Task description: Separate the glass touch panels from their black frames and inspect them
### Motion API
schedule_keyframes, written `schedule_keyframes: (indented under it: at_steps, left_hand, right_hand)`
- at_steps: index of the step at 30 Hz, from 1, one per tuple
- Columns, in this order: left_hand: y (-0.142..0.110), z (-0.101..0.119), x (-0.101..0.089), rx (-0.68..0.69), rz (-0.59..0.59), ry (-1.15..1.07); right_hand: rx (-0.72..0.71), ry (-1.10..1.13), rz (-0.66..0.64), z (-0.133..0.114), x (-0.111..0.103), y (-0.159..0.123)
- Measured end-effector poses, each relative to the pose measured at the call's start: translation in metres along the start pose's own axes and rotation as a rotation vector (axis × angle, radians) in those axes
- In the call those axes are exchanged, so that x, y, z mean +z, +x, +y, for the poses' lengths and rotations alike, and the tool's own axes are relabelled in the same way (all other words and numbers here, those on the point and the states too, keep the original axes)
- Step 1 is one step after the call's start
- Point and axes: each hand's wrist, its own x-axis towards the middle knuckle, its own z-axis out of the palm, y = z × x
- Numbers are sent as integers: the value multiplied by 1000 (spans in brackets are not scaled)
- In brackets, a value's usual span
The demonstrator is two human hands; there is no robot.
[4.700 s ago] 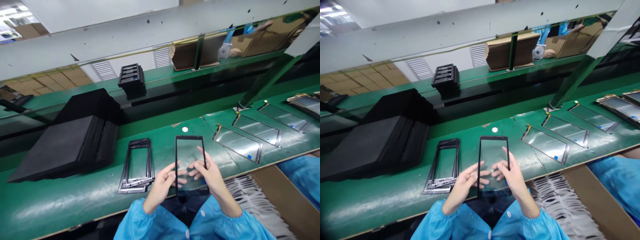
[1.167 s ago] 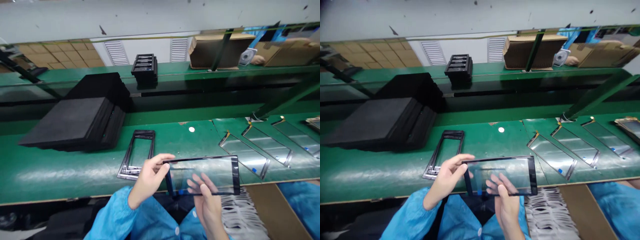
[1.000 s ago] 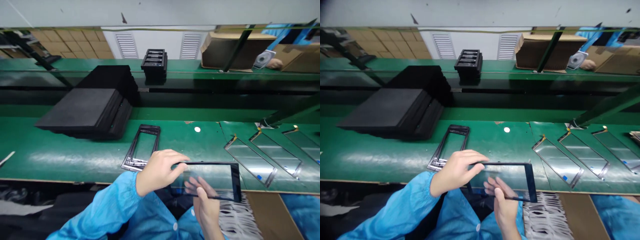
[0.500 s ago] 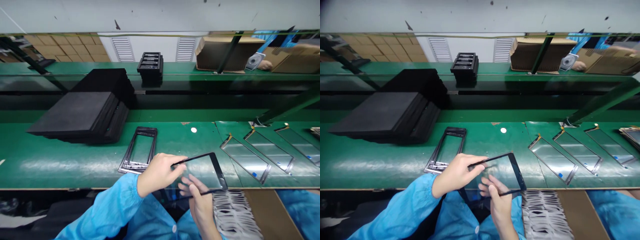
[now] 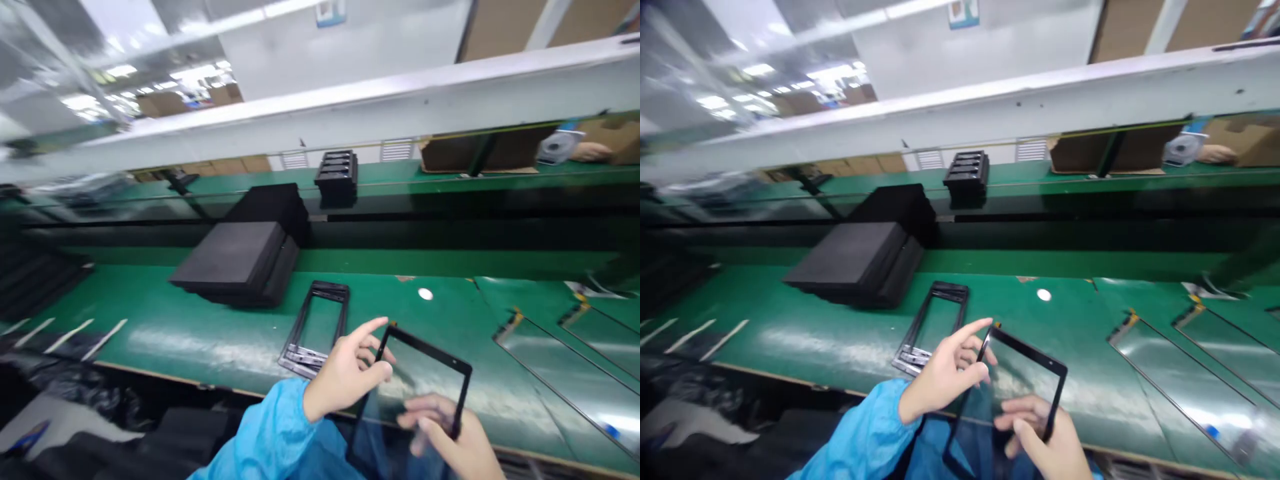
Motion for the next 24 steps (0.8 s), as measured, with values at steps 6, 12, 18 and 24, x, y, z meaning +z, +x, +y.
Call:
schedule_keyframes:
  at_steps: [6,12,18,24]
  left_hand:
    - [-17,26,-81,21,258,-127]
    - [-36,78,-251,142,1107,-80]
    - [-23,79,-327,21,1357,27]
    - [-8,74,-328,-119,1370,379]
  right_hand:
    - [-87,132,-19,-9,-3,39]
    - [-109,47,84,17,-20,79]
    - [-143,-62,39,46,-22,79]
    - [-91,-43,46,48,-25,81]
